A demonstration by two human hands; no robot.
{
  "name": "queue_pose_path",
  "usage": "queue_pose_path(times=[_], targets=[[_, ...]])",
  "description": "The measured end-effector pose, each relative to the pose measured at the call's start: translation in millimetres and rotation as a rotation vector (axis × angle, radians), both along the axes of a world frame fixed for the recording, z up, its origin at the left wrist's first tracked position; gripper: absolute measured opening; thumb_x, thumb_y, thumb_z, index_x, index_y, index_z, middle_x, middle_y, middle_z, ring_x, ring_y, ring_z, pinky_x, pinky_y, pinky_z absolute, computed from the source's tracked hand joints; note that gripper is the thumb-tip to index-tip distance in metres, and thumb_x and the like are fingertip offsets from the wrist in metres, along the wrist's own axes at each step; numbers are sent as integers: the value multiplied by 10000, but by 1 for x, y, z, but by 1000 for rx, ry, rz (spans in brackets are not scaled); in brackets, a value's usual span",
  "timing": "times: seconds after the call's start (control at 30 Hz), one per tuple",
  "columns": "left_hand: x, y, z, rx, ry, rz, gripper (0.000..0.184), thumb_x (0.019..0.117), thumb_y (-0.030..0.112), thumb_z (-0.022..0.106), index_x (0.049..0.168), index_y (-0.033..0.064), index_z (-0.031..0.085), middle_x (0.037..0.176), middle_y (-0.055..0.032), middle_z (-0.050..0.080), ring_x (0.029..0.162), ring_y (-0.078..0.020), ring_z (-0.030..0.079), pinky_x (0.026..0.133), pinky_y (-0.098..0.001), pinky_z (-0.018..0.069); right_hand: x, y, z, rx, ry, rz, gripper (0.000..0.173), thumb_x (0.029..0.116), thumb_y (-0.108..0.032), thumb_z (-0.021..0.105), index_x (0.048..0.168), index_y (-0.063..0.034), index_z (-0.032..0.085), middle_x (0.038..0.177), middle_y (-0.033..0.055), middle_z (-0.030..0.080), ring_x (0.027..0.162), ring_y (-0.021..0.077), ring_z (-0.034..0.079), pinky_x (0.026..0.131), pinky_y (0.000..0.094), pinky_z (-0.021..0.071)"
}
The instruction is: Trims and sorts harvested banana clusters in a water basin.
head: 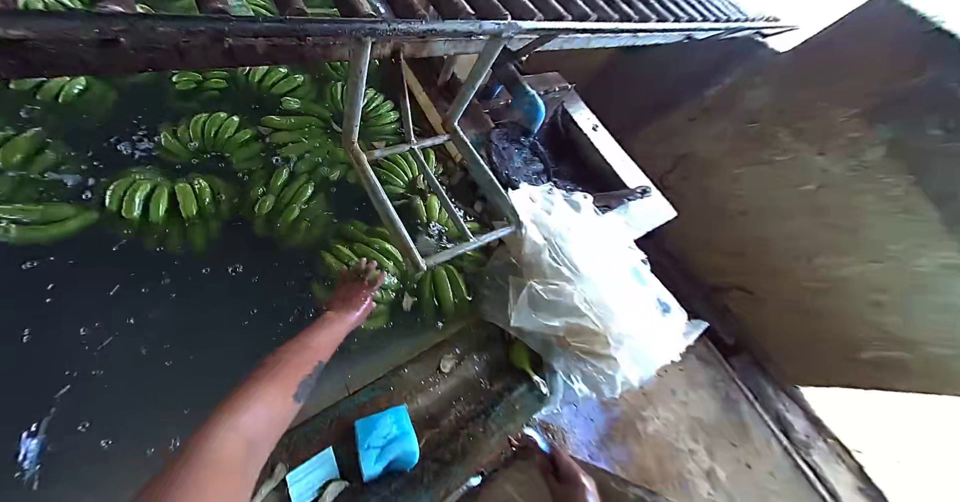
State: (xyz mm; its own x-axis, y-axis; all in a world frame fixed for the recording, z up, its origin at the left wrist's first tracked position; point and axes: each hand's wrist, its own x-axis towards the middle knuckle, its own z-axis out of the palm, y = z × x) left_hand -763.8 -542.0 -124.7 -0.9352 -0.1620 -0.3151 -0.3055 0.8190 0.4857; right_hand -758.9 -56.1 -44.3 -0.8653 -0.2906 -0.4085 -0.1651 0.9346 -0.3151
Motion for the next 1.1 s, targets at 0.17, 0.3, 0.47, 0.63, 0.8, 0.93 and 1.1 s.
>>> queue_pose_path(times=[0.17,0.3,0.47,0.63,0.8,0.93,1.1], targets=[[-23,-8,-21,58,-105,-30,654,988,28,574,1577,262,410,1641,-180,323,1543,-412,210,1177,-756,64,-65,-167,-34,-210,-161,238,271,1014,-200,608,1154,9,709,932,170,721,850,300,705,833,520,574],[1,-30,-35,61,-44,1,607,1028,116,551,1600,148,351,1581,-254,381,1497,-441,301,1216,-626,213,-106,-246,-85,-250,-303,305,309,1042,-221,555,1163,35,681,940,177,713,843,289,700,830,498,576],[71,-75,-57,186,101,120,682,933,184,734,1536,69,437,1529,-273,435,1440,-446,398,1166,-566,366,-131,-317,-135,-316,-410,132,470,1018,-309,633,1358,11,586,1075,199,694,856,280,699,801,481,592],[145,-100,-68,449,61,422,647,931,82,704,1515,0,436,1564,-230,423,1462,-358,403,1213,-491,322,-108,-382,-163,-468,-665,33,795,907,-172,788,1530,73,360,1534,264,454,1422,282,465,1188,383,387],[190,-81,-76,842,77,1016,625,958,31,607,1536,7,371,1503,-198,490,1294,-262,571,1038,-406,519,-61,-436,-166,-538,-766,98,908,816,-123,850,1545,60,340,1503,260,482,1384,274,491,1170,384,403],[206,-72,-55,908,119,1193,594,1008,130,551,1552,29,335,1508,-190,474,1295,-283,558,994,-437,534,-23,-456,-164,-674,-677,64,771,806,-40,821,1474,58,450,1381,253,587,1276,261,582,1102,391,471],[233,-34,-38,932,225,1290,879,936,405,616,1642,139,165,1679,-123,221,1461,-291,379,1035,-539,492,38,-475,-128,-688,-595,-19,805,799,-61,845,1472,64,422,1371,292,567,1270,340,574,1084,457,483]])
